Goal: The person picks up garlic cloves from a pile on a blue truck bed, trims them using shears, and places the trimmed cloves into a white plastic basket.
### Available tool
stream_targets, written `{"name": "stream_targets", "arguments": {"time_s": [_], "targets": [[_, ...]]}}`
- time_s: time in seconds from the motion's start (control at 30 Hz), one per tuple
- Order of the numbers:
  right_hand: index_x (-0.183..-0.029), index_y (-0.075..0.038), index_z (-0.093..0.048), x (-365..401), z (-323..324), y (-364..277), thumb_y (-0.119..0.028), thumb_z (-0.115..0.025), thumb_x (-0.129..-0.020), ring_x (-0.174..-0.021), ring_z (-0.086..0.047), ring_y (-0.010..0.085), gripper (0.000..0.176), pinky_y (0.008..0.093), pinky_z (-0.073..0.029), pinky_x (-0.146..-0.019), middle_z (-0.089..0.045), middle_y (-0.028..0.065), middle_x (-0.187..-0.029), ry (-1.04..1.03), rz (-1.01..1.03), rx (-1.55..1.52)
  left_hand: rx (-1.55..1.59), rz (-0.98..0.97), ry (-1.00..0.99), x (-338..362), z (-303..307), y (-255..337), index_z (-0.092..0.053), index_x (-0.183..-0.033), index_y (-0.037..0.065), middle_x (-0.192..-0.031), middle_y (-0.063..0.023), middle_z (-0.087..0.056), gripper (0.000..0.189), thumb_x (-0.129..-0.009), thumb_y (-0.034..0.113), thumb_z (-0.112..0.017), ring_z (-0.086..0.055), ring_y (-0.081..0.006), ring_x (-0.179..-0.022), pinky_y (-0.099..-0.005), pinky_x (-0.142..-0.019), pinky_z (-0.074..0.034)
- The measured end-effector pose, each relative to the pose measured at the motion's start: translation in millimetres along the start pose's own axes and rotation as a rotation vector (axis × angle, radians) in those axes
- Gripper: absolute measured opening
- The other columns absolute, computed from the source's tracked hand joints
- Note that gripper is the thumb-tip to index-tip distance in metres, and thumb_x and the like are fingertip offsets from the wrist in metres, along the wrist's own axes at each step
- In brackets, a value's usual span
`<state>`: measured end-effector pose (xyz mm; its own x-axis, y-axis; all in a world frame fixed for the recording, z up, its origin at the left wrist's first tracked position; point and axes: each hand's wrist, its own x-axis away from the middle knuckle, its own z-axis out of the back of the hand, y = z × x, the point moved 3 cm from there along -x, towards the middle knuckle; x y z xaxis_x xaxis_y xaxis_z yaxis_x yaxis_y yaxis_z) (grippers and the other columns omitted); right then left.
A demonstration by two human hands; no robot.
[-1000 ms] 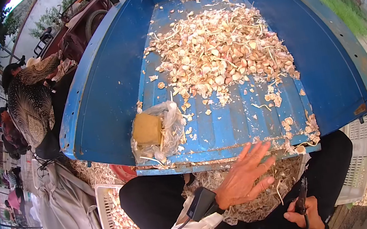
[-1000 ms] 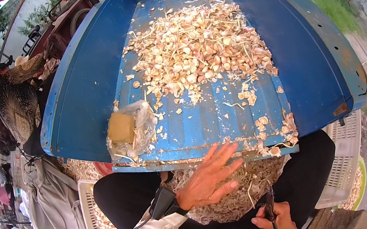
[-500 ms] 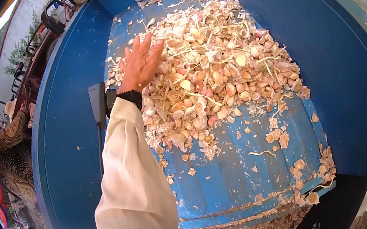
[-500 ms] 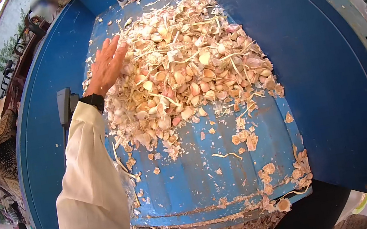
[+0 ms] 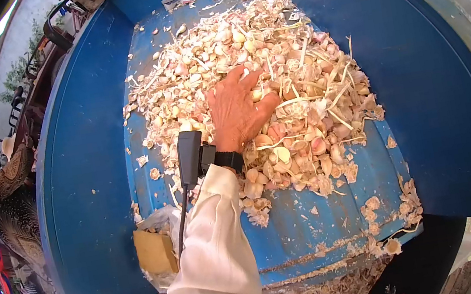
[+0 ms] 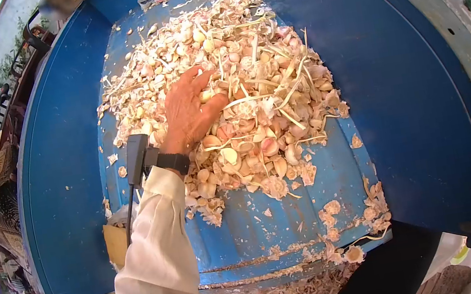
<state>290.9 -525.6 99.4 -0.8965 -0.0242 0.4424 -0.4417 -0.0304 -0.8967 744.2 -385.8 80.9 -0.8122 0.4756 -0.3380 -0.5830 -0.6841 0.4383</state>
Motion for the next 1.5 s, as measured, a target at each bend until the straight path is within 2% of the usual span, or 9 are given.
{"name": "stream_targets", "arguments": {"time_s": [0.17, 0.47, 0.6, 0.7, 0.77, 0.87, 1.07, 1.3, 1.5], "targets": [[-0.074, -0.003, -0.058, 8.7, -6.1, -1.7, -0.02, -0.075, -0.082, -0.048, -0.046, 0.0163, 0.026, 0.0328, -0.036, -0.048, -0.049, 0.0064, -0.058, 0.035, 0.151, 0.022, 0.025, -0.149, 0.067, 35.0, -16.0, 56.0, -0.065, -0.12, 0.009, -0.133, -0.0169, -0.052, 0.057, -0.069, 0.036, -0.061, -0.049, -0.0362, -0.117, -0.0475, -0.1, -0.036], [-0.087, -0.003, -0.064, 20.1, 0.3, 16.1, -0.028, -0.062, -0.094, -0.055, -0.056, 0.0184, 0.027, 0.032, -0.044, -0.053, -0.06, 0.0097, -0.069, -0.112, 0.257, 0.126, -0.458, -0.174, -0.267, 73.6, 3.2, 27.3, -0.029, -0.15, 0.02, -0.154, -0.0207, -0.026, 0.077, -0.089, 0.066, -0.043, -0.024, -0.0493, -0.138, -0.0662, -0.111, -0.004], [-0.081, 0.001, -0.066, 28.4, 1.9, 36.0, -0.016, -0.083, -0.074, -0.06, -0.064, 0.0141, 0.025, 0.0271, -0.049, -0.054, -0.065, 0.0081, -0.068, -0.115, 0.104, 0.129, 0.017, 0.085, -0.224, 80.0, 48.4, 32.8, -0.026, -0.152, 0.023, -0.16, -0.0175, -0.009, 0.07, -0.096, 0.064, -0.034, -0.009, -0.0464, -0.144, -0.0631, -0.112, 0.003], [-0.083, 0.001, -0.066, 31.3, 1.5, 34.9, -0.016, -0.083, -0.073, -0.062, -0.066, 0.016, 0.026, 0.0277, -0.051, -0.056, -0.066, 0.0088, -0.07, -0.114, 0.113, 0.178, 0.148, -0.045, 0.108, 116.0, 78.0, 37.9, -0.057, -0.133, 0.013, -0.154, -0.0196, -0.027, 0.041, -0.096, 0.032, -0.055, -0.032, -0.0394, -0.138, -0.0489, -0.113, -0.026], [-0.083, 0.0, -0.066, 32.2, 1.3, 33.7, -0.015, -0.083, -0.072, -0.063, -0.066, 0.0163, 0.026, 0.0274, -0.05, -0.056, -0.066, 0.0084, -0.07, -0.09, 0.137, 0.205, 0.199, -0.027, 0.196, 155.2, 88.7, 54.0, -0.065, -0.119, 0.005, -0.121, -0.0137, -0.062, 0.03, -0.088, 0.007, -0.065, -0.064, -0.0185, -0.089, -0.031, -0.08, -0.053], [-0.083, 0.0, -0.065, 32.2, -1.5, 36.2, -0.017, -0.083, -0.073, -0.062, -0.066, 0.0175, 0.027, 0.0283, -0.05, -0.057, -0.066, 0.0094, -0.071, -0.095, 0.156, 0.227, 0.231, 0.313, -0.105, 202.7, 88.3, 94.2, -0.066, -0.113, 0.004, -0.086, -0.0114, -0.069, 0.028, -0.085, 0.005, -0.066, -0.062, -0.0159, -0.066, -0.0299, -0.061, -0.05], [-0.083, 0.001, -0.065, 35.2, -7.7, 33.8, -0.019, -0.082, -0.074, -0.063, -0.066, 0.0195, 0.029, 0.0296, -0.05, -0.058, -0.066, 0.0108, -0.07, -0.096, 0.209, 0.301, 0.053, 0.023, -0.12, 218.6, 34.6, 111.6, -0.064, -0.093, 0.004, -0.087, -0.0166, -0.064, 0.015, -0.079, 0.003, -0.068, -0.063, -0.0347, -0.072, -0.0428, -0.064, -0.049], [-0.081, 0.0, -0.064, 42.3, -9.4, 18.0, -0.02, -0.082, -0.074, -0.058, -0.064, 0.0133, 0.028, 0.0269, -0.049, -0.056, -0.066, 0.0074, -0.068, 0.11, 0.159, 0.25, -0.034, -0.037, -0.138, 233.1, 29.1, 103.4, -0.061, -0.101, 0.005, -0.089, -0.0176, -0.063, 0.022, -0.08, 0.004, -0.068, -0.064, -0.0317, -0.074, -0.0402, -0.065, -0.05], [-0.076, -0.002, -0.058, 13.8, -6.9, -44.5, -0.028, -0.083, -0.073, -0.057, -0.06, 0.0189, 0.036, 0.0305, -0.047, -0.054, -0.059, 0.005, -0.063, 0.256, 0.361, 0.539, 1.133, 0.72, 0.084, 258.0, 59.1, 111.5, -0.062, -0.102, 0.0, -0.097, -0.0115, -0.067, 0.016, -0.087, 0.003, -0.067, -0.068, -0.0217, -0.081, -0.0298, -0.067, -0.054]]}}
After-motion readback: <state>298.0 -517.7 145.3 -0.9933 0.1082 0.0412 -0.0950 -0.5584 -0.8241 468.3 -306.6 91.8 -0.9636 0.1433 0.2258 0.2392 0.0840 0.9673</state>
